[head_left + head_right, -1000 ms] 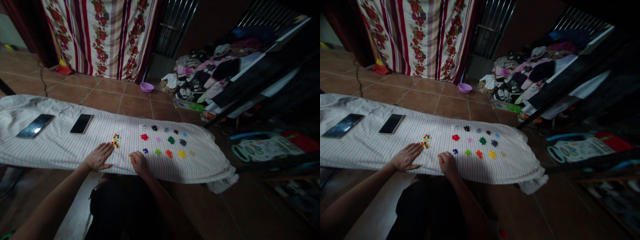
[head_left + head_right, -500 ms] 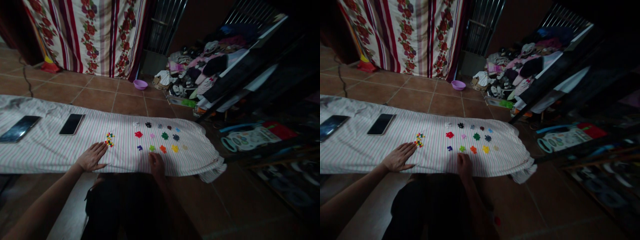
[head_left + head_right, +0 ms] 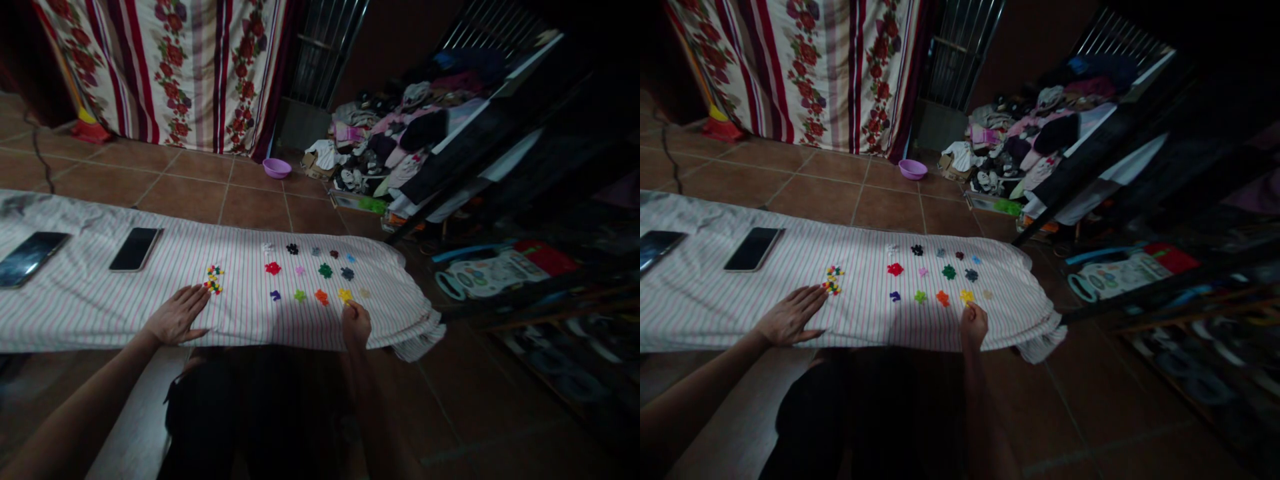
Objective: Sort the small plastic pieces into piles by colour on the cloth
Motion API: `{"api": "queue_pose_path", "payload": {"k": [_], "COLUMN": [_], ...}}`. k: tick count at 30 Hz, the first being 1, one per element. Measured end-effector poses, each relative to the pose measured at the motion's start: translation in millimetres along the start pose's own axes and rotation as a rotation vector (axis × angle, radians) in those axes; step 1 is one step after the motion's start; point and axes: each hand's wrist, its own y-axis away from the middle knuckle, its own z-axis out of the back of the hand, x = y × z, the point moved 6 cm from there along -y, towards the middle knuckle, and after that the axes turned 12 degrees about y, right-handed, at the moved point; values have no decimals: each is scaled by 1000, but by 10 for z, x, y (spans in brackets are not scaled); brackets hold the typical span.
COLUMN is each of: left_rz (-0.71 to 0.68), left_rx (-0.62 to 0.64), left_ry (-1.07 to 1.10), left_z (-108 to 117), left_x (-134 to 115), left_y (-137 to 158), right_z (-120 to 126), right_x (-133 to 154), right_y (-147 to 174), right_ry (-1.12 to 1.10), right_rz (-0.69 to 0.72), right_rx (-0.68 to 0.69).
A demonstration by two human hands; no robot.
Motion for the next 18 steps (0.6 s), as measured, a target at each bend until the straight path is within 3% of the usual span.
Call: {"api": "queue_pose_path", "payload": {"k": [9,18], "left_rz": [27,40], "left_rx": [13,15], "left_ry": [12,62], "left_z": [-26,-66], "left_x": [21,49], "left_y": [16,47], "right_z": [-41,-169], "right_x": [-302,-341], "right_y": [-266,-249], "right_ry": [34,14], "right_rz": [-86,-36], "right_rx": [3,69]}}
